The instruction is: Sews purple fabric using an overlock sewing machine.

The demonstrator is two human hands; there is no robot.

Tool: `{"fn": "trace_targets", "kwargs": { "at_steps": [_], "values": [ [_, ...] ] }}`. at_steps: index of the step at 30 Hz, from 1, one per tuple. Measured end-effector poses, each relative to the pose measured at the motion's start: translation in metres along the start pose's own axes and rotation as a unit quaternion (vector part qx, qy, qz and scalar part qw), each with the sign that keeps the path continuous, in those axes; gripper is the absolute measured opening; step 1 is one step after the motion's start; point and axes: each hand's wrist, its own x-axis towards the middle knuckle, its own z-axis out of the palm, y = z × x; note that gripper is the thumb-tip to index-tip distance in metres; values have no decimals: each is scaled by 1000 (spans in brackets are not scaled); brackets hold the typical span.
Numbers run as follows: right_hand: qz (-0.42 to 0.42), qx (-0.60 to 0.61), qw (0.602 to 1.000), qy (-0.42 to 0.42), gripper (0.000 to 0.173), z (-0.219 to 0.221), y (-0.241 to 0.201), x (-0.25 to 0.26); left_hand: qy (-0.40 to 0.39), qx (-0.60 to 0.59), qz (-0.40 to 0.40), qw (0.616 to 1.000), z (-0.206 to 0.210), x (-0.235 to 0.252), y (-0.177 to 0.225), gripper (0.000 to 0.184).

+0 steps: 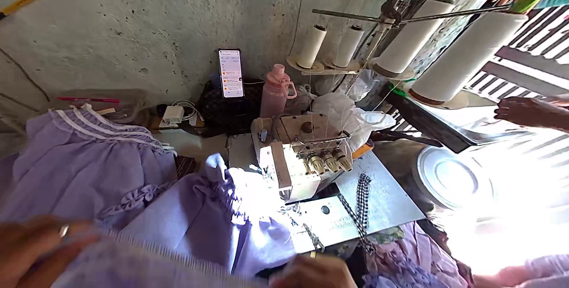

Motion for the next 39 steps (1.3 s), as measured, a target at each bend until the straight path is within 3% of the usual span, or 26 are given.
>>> {"fn": "trace_targets", "kwargs": {
  "at_steps": [2,4,6,8,10,13,18,25,31,35,39],
  "values": [
    [-3,-133,976,171,13,21,27,29,175,88,36,980,42,42,-8,37],
    [9,-210,934,291,20,46,73,56,249,26,96,963,94,94,31,32],
    [60,-200,922,326,23,67,104,62,224,-86,149,959,163,124,65,21],
    [85,-173,924,331,23,74,111,53,241,-63,146,957,220,129,85,28],
    [76,-159,936,306,23,72,107,35,280,-33,109,953,245,114,93,38],
    [56,-112,954,271,17,71,102,18,258,-44,77,962,232,97,98,34],
    [50,-7,963,265,13,66,95,27,42,-45,110,992,187,125,86,19],
    [96,153,956,232,18,52,97,38,-96,-117,136,979,161,141,83,16],
    [113,185,949,229,14,50,97,40,-114,-149,122,975,159,136,81,29],
    [100,192,949,229,13,50,97,42,-57,-137,152,977,165,131,80,31],
    [145,281,944,95,23,31,95,45,12,-93,174,980,172,127,83,23]
  ]
}}
